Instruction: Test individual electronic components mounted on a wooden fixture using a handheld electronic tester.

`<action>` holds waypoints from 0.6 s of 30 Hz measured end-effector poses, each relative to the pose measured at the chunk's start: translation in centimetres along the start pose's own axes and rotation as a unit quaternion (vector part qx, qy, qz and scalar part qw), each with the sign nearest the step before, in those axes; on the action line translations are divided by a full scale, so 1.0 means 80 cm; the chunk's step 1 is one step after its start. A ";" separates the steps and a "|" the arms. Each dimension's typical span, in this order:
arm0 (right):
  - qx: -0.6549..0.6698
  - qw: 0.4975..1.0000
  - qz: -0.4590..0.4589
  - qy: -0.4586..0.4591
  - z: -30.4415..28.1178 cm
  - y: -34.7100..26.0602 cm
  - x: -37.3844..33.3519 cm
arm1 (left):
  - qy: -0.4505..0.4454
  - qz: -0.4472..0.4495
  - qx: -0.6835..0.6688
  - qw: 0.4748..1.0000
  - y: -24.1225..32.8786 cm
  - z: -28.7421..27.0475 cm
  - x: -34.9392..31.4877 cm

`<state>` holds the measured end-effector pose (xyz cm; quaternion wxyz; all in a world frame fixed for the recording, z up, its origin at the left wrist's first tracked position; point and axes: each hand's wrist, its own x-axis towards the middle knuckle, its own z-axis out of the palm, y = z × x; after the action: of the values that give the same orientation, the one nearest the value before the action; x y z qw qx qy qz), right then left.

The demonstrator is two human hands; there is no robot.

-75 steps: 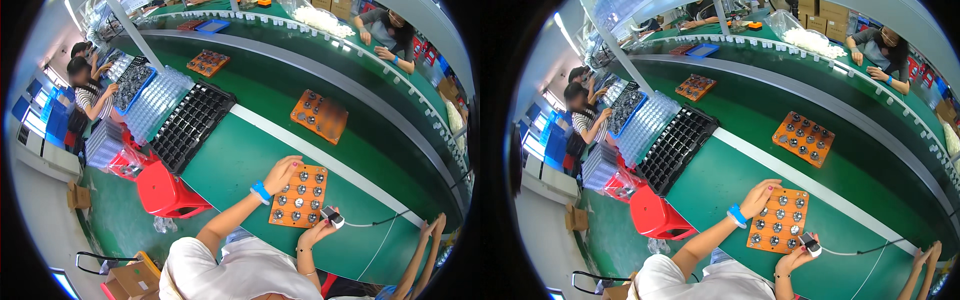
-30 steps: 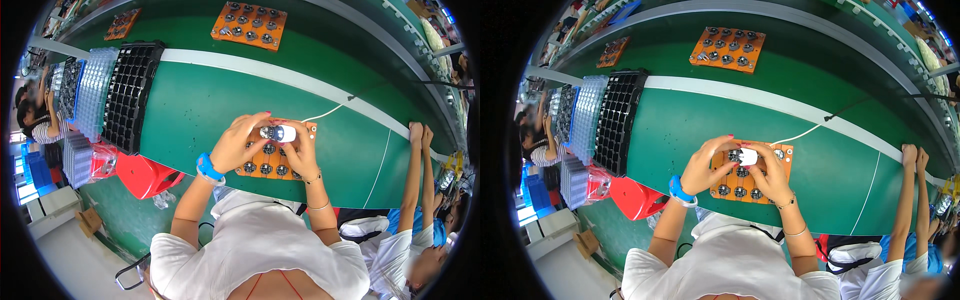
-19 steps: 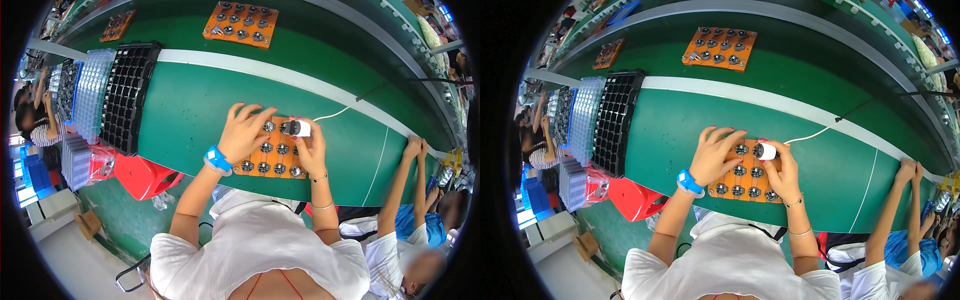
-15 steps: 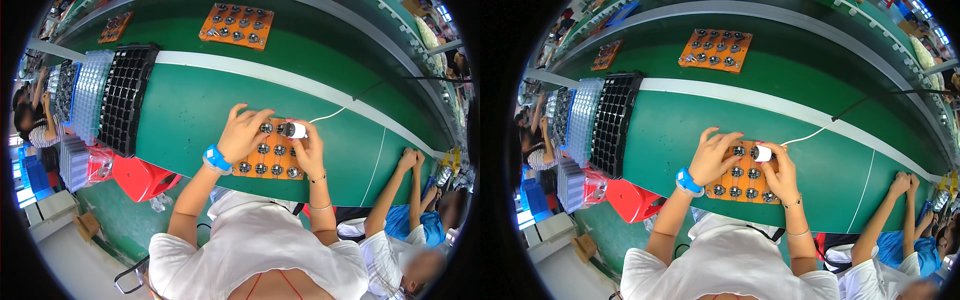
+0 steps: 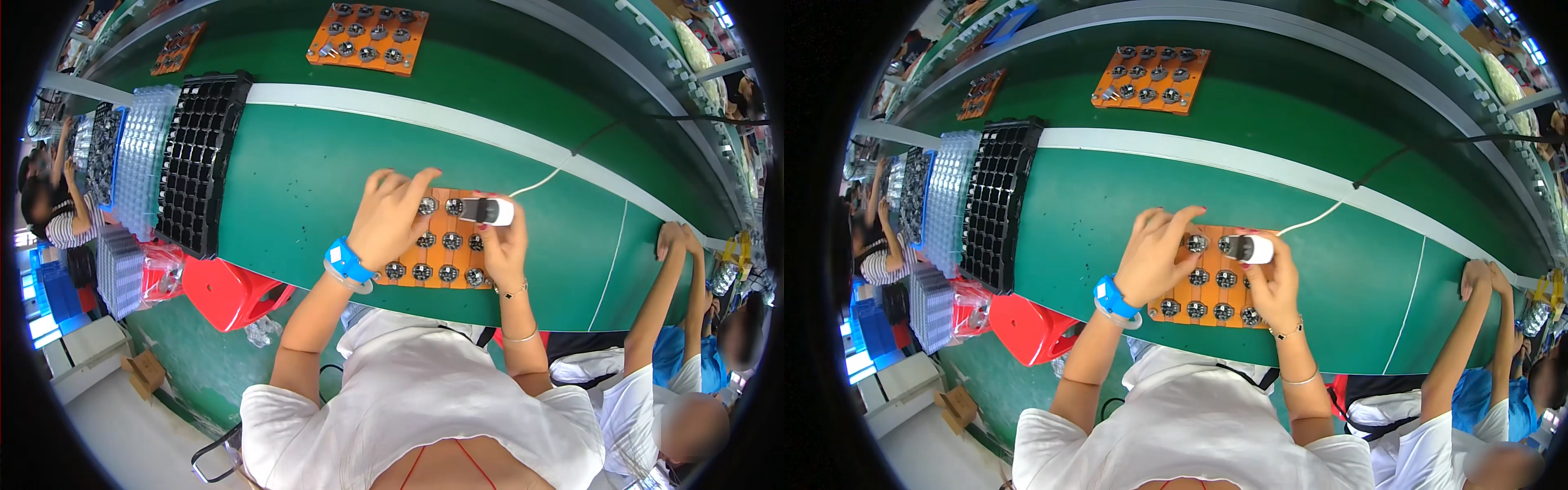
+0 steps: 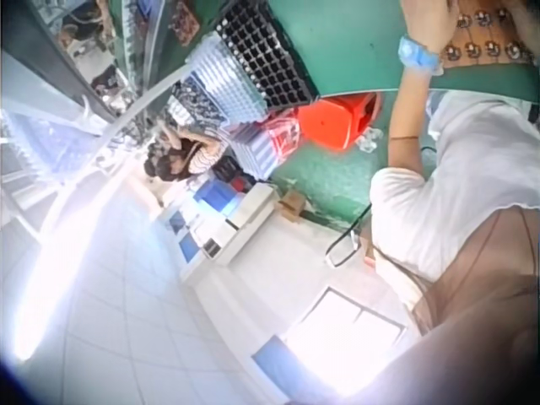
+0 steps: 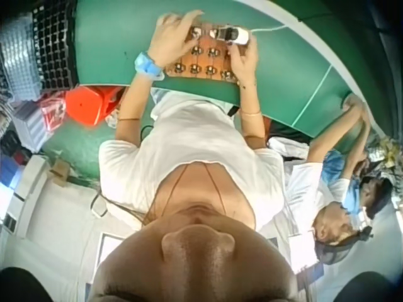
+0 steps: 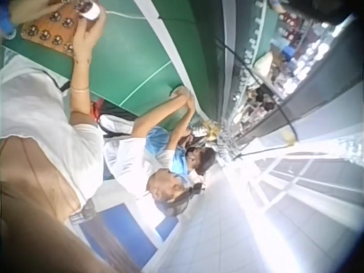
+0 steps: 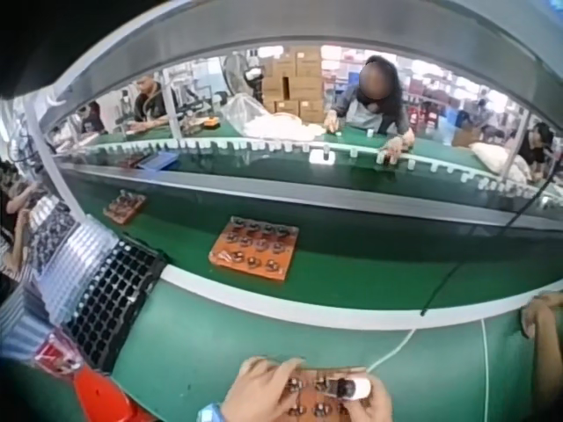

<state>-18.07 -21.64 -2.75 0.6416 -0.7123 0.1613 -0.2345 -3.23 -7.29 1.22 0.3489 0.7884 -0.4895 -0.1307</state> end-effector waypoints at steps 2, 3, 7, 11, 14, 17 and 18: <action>0.012 1.000 -0.004 0.020 -0.011 0.004 -0.002 | -0.007 -0.001 0.102 0.995 -0.001 0.007 0.005; 0.013 0.999 0.002 0.031 -0.016 0.005 -0.002 | 0.009 0.030 0.104 0.994 0.000 0.014 0.009; -0.039 0.999 -0.007 0.008 -0.032 0.005 -0.002 | 0.000 0.094 0.092 0.991 0.003 0.036 0.023; -0.078 0.997 -0.023 -0.016 -0.029 0.002 0.001 | -0.008 0.066 -0.046 0.997 0.005 0.035 0.023; -0.082 0.996 -0.023 -0.025 -0.020 0.000 0.001 | 0.003 0.091 -0.069 0.993 0.011 0.032 0.020; -0.052 0.998 -0.016 -0.023 -0.018 0.001 0.000 | 0.020 0.086 -0.090 0.992 0.014 0.027 0.019; -0.055 0.998 -0.023 -0.025 -0.018 0.001 0.000 | 0.017 0.089 -0.088 0.992 0.014 0.026 0.019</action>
<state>-18.86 -22.89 -2.76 0.6001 -0.7555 0.1414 -0.2218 -4.41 -9.82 0.70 0.4352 0.7103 -0.5382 -0.1282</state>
